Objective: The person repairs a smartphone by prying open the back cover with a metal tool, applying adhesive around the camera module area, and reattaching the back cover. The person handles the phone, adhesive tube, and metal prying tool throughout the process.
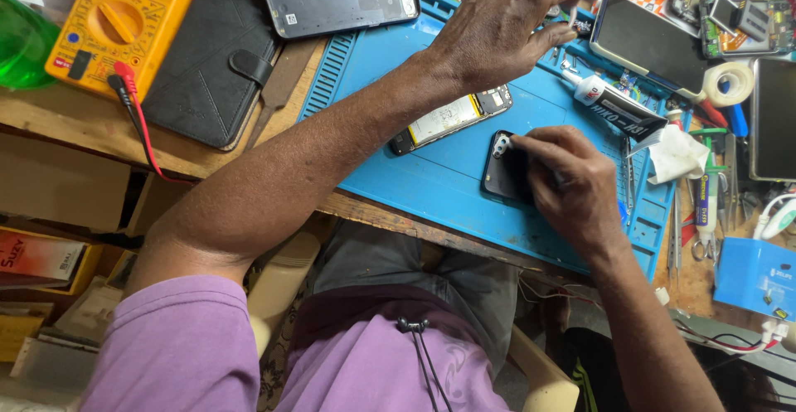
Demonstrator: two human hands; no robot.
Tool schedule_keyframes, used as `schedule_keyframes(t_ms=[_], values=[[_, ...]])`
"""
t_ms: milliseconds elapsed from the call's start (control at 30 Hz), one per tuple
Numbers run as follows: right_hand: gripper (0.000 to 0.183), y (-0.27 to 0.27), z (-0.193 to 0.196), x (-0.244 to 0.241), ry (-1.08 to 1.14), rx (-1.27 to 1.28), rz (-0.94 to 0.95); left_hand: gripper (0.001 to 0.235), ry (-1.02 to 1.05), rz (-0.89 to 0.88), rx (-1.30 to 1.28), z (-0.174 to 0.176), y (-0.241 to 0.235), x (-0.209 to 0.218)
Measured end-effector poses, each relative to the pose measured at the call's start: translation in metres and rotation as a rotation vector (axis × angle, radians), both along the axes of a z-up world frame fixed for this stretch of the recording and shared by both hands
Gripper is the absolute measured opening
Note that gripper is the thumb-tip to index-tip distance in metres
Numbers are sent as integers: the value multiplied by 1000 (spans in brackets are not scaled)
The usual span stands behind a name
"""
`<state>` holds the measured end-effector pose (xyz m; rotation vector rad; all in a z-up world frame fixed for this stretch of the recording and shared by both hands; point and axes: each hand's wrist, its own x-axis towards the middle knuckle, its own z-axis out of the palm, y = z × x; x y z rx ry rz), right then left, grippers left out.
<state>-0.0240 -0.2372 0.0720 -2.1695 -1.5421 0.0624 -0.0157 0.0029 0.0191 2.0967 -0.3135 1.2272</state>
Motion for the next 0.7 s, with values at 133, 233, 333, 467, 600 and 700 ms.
schedule_keyframes(t_ms=[133, 233, 333, 467, 600, 700], values=[[42, 2, -3, -3, -144, -22, 44, 25, 163, -34, 33, 9, 2, -7], [47, 2, -2, -4, -191, -61, 62, 20, 189, -59, 31, 11, 2, -5], [47, 3, -1, -4, -173, -57, 70, 20, 170, -72, 41, 8, 3, -4], [50, 1, 2, 1, -229, -106, 123, 18, 175, -54, 22, 4, 1, -3], [51, 1, 2, 6, -241, -121, 144, 19, 146, -39, 24, 4, 0, -4], [50, -3, 0, 7, -205, -86, 128, 20, 158, -57, 14, 5, 0, -5]])
